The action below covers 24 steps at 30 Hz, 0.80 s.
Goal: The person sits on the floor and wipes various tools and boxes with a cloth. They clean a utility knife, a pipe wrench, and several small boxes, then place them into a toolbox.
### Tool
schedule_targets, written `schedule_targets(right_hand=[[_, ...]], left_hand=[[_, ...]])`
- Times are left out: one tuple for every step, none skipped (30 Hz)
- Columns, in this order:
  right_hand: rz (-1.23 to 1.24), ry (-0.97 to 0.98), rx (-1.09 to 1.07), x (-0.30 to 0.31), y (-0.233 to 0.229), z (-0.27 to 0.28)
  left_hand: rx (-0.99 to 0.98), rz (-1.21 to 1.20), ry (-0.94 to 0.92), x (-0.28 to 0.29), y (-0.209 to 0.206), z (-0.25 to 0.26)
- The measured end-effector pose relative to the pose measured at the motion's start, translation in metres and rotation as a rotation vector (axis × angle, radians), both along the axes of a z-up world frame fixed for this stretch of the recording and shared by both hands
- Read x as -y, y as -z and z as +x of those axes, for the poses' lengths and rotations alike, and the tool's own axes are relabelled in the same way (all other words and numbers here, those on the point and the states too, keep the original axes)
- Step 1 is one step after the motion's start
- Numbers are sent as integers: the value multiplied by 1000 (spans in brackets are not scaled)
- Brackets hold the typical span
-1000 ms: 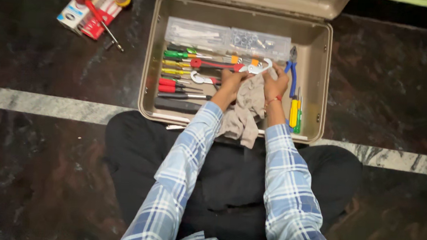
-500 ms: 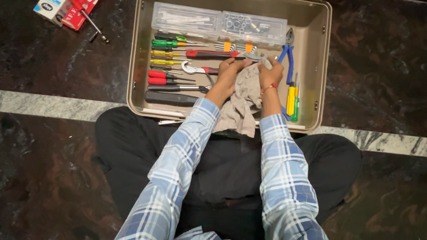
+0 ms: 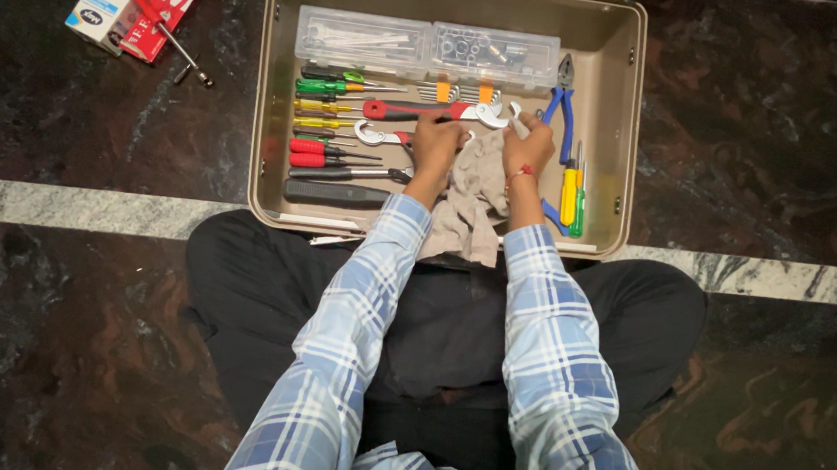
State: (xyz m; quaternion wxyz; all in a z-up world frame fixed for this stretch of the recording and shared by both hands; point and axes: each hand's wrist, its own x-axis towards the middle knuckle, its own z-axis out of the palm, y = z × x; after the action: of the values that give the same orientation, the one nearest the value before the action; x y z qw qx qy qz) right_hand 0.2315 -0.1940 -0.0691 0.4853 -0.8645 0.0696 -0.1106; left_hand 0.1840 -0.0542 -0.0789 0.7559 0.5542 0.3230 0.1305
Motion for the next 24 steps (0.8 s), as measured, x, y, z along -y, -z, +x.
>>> schedule_targets(right_hand=[[-42,-9,22,0,-1,-2],[-84,-18,44,0,-2,-3],[-103,-40,30,1,-2,-5],[-121,-63,15,1,-2,-7],[-139,-86,5,2,-3,-5],[-123,-105,48,2,-3,-4],[-107,-123,91,2,-2,-4],[-92,-142,133,2,-1,-3],[-76,-144,155,2,1,-2],[-61,-145,177,2,2,-1],[-44,-148,198,-1,3,-1],[-14,-170,226,-3,3,-1],[17,-192,255,-5,3,-2],[47,-213,283,-9,3,-3],[95,-205,277,-12,3,-6],[142,-196,270,-16,2,-8],[189,-189,265,-18,0,-10],[189,-192,250,-19,-2,-11],[191,-195,234,-21,-4,-14],[193,-198,218,-21,-8,-16],[191,-213,201,-21,-12,-17],[189,-228,184,-21,-18,-18],[187,-244,168,-22,-23,-21],[231,-267,115,-22,-30,-25]], left_hand=[[49,210,-16,-1,0,-1],[99,419,-31,-3,1,-3],[149,629,-43,-5,3,-5],[134,678,-9,-5,5,-6],[123,727,22,-7,6,-5],[112,775,54,-8,7,-3],[128,782,51,-8,8,-3],[144,788,49,-9,9,-1],[160,796,47,-9,9,-1],[177,740,47,-7,7,0],[192,685,45,-7,5,-1],[207,630,43,-6,2,-1],[162,569,92,-5,-2,-2],[117,508,140,-3,-5,-4],[71,446,189,-1,-9,-7],[114,526,201,0,-11,-10],[158,606,213,1,-14,-12],[203,685,225,2,-17,-13],[229,677,218,1,-18,-14],[255,670,211,1,-19,-16],[280,661,202,0,-19,-16],[268,670,184,-1,-19,-16],[256,679,165,-1,-19,-17],[244,688,145,-2,-20,-18]])
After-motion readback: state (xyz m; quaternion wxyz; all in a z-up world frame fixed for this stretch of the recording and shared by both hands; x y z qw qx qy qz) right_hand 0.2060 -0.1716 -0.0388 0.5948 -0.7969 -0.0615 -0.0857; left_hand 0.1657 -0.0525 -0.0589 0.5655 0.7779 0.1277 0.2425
